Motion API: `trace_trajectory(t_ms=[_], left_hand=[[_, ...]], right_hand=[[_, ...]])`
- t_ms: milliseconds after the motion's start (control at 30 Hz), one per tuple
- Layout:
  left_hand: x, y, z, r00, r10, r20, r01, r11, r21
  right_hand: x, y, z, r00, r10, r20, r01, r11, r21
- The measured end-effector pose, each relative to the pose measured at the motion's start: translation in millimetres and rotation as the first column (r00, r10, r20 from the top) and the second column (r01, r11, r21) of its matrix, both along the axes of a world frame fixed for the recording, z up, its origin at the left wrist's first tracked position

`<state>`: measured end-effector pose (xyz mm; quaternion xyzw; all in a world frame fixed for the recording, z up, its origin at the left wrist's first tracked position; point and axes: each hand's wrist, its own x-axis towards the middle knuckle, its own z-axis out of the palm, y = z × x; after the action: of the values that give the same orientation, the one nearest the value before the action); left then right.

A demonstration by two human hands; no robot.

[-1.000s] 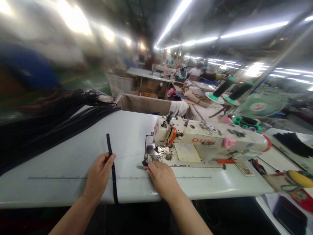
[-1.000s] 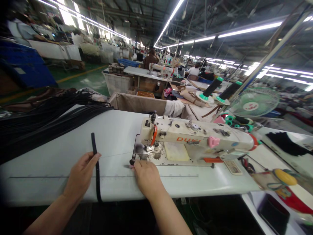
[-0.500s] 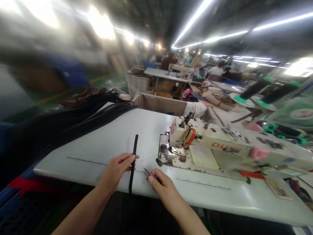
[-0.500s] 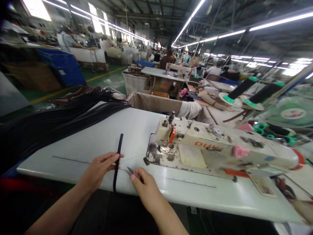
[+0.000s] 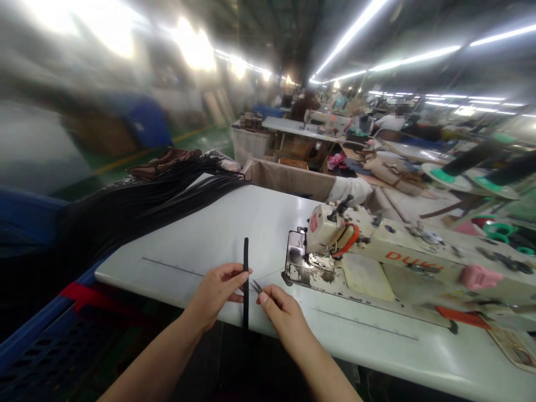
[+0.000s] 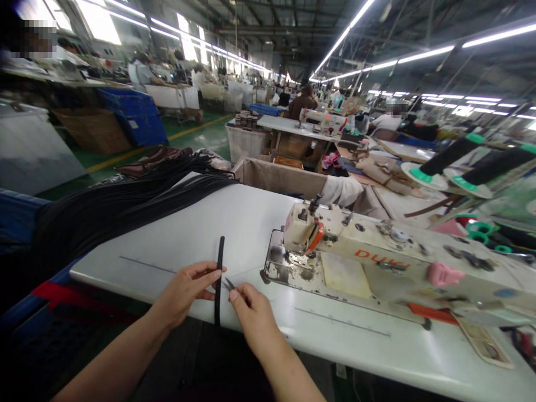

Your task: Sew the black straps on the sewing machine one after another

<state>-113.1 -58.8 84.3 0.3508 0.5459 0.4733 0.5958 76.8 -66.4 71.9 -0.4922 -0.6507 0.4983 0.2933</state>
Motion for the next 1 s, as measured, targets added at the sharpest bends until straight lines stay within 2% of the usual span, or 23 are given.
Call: trace_trajectory(t_ms=[133, 233, 333, 467, 533, 633, 700, 767, 867, 933, 1000], left_hand=[[3, -2, 3.6, 1.000, -0.028, 0.010, 0.028, 1.000, -0.009], [4, -3, 3.9, 0.999, -0.047, 0.024, 0.048, 0.999, -0.024], [5, -5, 3.8, 0.996, -0.073, 0.041, 0.073, 0.997, -0.015], [6, -7, 4.4, 0.993, -0.095, 0.066, 0.095, 0.995, 0.003], [6, -7, 4.2, 0.991, -0.094, 0.092, 0.093, 0.996, 0.015], [8, -7, 2.4, 0.982, -0.081, 0.169, 0.080, 0.997, 0.014], [9, -7, 0.7, 0.981, -0.066, 0.182, 0.062, 0.998, 0.027], [9, -8, -0.1, 0.985, -0.064, 0.163, 0.054, 0.997, 0.064], [10, -9, 2.1, 0.985, -0.108, 0.134, 0.094, 0.990, 0.104], [10, -10, 5.0, 0.988, -0.129, 0.080, 0.119, 0.985, 0.126], [10, -10, 6.8, 0.993, -0.113, -0.016, 0.115, 0.982, 0.152]], right_hand=[[1, -12, 12.9, 0.973, -0.010, 0.230, -0.033, 0.983, 0.181], [2, -18, 17.6, 0.951, -0.021, 0.307, -0.056, 0.969, 0.239], [5, -17, 15.2, 0.965, -0.019, 0.261, -0.038, 0.977, 0.212], [10, -12, 6.7, 0.997, -0.055, 0.059, 0.048, 0.992, 0.115], [10, -14, 3.2, 0.999, -0.051, 0.004, 0.050, 0.996, 0.073], [6, -20, 0.3, 1.000, 0.004, 0.021, -0.005, 0.999, 0.047], [3, -24, -0.6, 0.995, -0.006, 0.100, -0.007, 0.991, 0.133], [3, -27, -1.0, 0.973, -0.065, 0.223, -0.009, 0.949, 0.315], [7, -30, -1.2, 0.908, -0.167, 0.383, -0.097, 0.807, 0.583], [10, -31, -1.0, 0.871, -0.207, 0.446, -0.175, 0.716, 0.675], [11, -32, -0.7, 0.842, -0.234, 0.487, -0.233, 0.656, 0.718]])
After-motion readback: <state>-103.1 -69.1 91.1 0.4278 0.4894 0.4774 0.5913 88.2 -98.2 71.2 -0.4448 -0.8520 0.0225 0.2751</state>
